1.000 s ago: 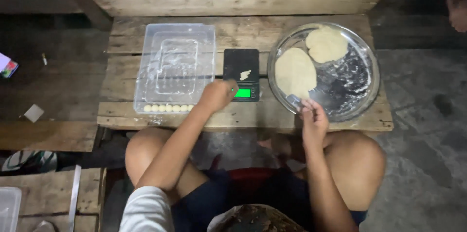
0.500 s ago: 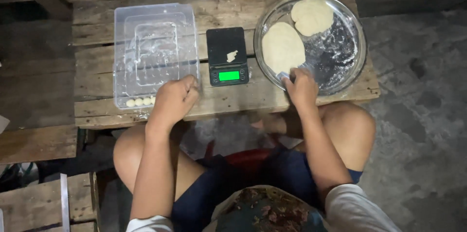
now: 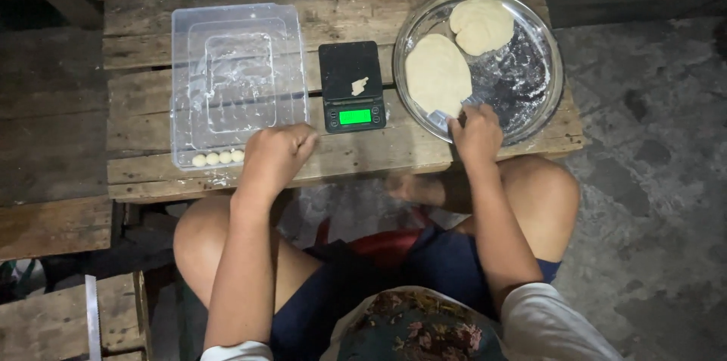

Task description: Weighing small portions of dough on a digital scale and rolling them into uniform balls.

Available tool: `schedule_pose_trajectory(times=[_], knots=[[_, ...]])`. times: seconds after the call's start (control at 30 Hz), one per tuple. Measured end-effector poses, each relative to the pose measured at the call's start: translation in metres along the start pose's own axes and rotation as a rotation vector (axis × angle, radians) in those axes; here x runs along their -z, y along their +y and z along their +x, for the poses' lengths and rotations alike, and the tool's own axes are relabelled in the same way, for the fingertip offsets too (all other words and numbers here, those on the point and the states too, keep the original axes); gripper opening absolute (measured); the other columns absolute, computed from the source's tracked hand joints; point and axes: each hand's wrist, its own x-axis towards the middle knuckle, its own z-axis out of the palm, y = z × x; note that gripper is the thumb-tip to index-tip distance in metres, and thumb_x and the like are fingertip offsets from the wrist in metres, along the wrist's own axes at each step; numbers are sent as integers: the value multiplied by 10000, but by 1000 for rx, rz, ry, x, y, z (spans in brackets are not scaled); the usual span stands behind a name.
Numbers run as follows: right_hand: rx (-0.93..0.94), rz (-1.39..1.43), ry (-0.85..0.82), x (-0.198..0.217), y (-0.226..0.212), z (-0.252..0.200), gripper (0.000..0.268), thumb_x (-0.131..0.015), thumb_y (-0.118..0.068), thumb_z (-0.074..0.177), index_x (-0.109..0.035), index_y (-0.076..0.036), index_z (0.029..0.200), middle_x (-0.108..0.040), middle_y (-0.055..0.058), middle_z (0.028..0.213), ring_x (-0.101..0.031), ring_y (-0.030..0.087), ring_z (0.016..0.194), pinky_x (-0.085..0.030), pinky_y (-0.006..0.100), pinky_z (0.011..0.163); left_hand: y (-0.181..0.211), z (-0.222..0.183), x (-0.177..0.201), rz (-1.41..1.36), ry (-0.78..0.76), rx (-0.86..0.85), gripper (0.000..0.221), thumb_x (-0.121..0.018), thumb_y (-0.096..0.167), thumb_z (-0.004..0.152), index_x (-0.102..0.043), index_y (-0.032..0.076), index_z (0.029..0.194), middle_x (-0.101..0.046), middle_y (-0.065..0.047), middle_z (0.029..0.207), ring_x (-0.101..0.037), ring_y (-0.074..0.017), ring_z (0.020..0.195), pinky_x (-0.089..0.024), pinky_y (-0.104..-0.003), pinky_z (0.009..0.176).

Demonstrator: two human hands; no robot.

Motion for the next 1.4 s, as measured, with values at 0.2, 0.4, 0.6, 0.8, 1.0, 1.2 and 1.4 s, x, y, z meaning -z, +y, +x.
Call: schedule_pose_trajectory(times=[0.2, 0.4, 0.6, 0.8, 1.0, 1.2, 1.4], knots=[[26, 44, 55, -13, 2, 6, 206, -827, -271, 888, -779, -121, 1022, -655, 83, 916, -696, 343, 926, -576, 479, 797, 5, 0, 0, -29, 22, -42, 217, -655, 260, 939, -658, 114, 779, -673, -174, 672, -698, -415, 714, -553, -512, 660], [-22, 334, 135, -12, -3, 3, 153, -826, -161, 874, -737, -115, 990, -699, 139, 865, -716, 399, 915, -579, 514, 798, 4, 3, -1, -20, 43, -17, 244, -547, 240, 988, -622, 83, 817, -664, -176, 650, -701, -394, 681, -550, -500, 657], [-43, 467, 156, 11, -6, 2, 207, -828, -54, 867, -766, 5, 1056, -747, 218, 935, -724, 413, 956, -576, 492, 846, 6, 5, -4, 34, 47, -42, 337, -517, 293, 1039, -639, 96, 794, -662, -154, 627, -699, -371, 634, -554, -467, 623], [-96, 238, -31, -6, 19, 9, 162, -806, -219, 927, -801, -99, 1035, -744, 129, 927, -733, 363, 935, -590, 482, 829, 8, 8, -7, 46, 32, -50, 320, -544, 298, 1030, -672, 97, 816, -669, -158, 647, -706, -376, 657, -556, -473, 626], [-178, 818, -144, -21, 46, 17, 82, -749, -183, 955, -756, -106, 927, -671, 70, 704, -632, 173, 653, -455, 296, 534, 15, 4, -1, 34, 12, -59, 281, -550, 251, 1020, -682, 96, 827, -676, -149, 661, -711, -357, 666, -558, -448, 639], [-319, 1417, -183, 6, 31, 18, 69, -622, -130, 1010, -660, -73, 1020, -660, -6, 808, -660, 68, 675, -423, 137, 476, 13, 6, -2, 36, -6, -73, 311, -561, 299, 1018, -683, 72, 844, -690, -195, 696, -713, -415, 705, -558, -514, 667], [-208, 1448, -18, 39, 7, 21, 132, -593, -158, 1044, -669, -127, 1148, -741, 19, 1047, -703, 104, 873, -460, 186, 683, 16, 3, 3, -6, 9, -72, 267, -598, 267, 991, -660, 100, 792, -674, -144, 660, -712, -380, 674, -552, -470, 634]])
